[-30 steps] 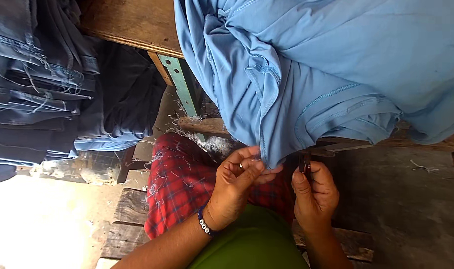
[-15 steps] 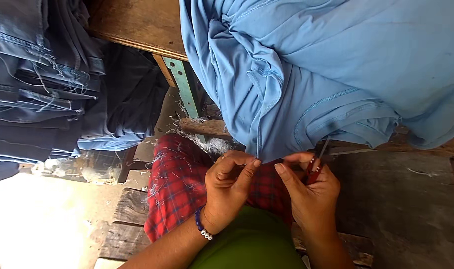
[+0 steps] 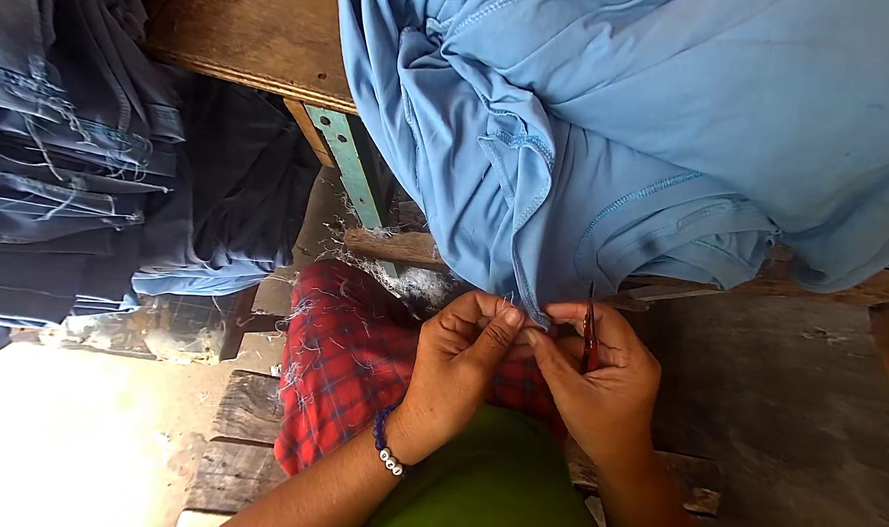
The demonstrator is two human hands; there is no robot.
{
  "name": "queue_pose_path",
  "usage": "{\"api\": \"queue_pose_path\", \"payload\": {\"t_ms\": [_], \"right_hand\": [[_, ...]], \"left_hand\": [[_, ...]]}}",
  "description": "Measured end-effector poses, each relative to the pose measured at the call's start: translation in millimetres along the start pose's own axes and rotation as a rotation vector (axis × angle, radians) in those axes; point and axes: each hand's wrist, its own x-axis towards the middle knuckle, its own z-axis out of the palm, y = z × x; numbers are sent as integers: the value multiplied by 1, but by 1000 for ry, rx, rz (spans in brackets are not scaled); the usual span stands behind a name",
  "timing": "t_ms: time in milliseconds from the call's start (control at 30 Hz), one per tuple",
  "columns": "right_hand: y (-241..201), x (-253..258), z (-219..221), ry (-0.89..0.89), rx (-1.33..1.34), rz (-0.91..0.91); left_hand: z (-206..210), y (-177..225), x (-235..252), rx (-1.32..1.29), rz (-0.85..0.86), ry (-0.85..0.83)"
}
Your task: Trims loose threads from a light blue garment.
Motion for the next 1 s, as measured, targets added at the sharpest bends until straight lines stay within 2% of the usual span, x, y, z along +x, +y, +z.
{"api": "queue_pose_path", "payload": {"t_ms": [133,200,433,533,600,767,1000], "right_hand": [[5,-1,5,58,-153,-137],[5,-1,5,64,-148,-152],[2,-2,4,30,245,187],[1,0,4,80,284,184],[0,2,0,76,200,74],[4,-7,-16,41,-207,-174],[9,-16,-18,106,-591,-294]], "left_hand": [[4,1,-2,35,0,-13],[5,0,-3,48,19,3],[6,4,-2,98,-18,17],[7,5,0,-14,-46,51],[7,5,0,-83,-47,64],[10,8,-3,-159,-55,77],[10,6,-5,-175,2,65]]}}
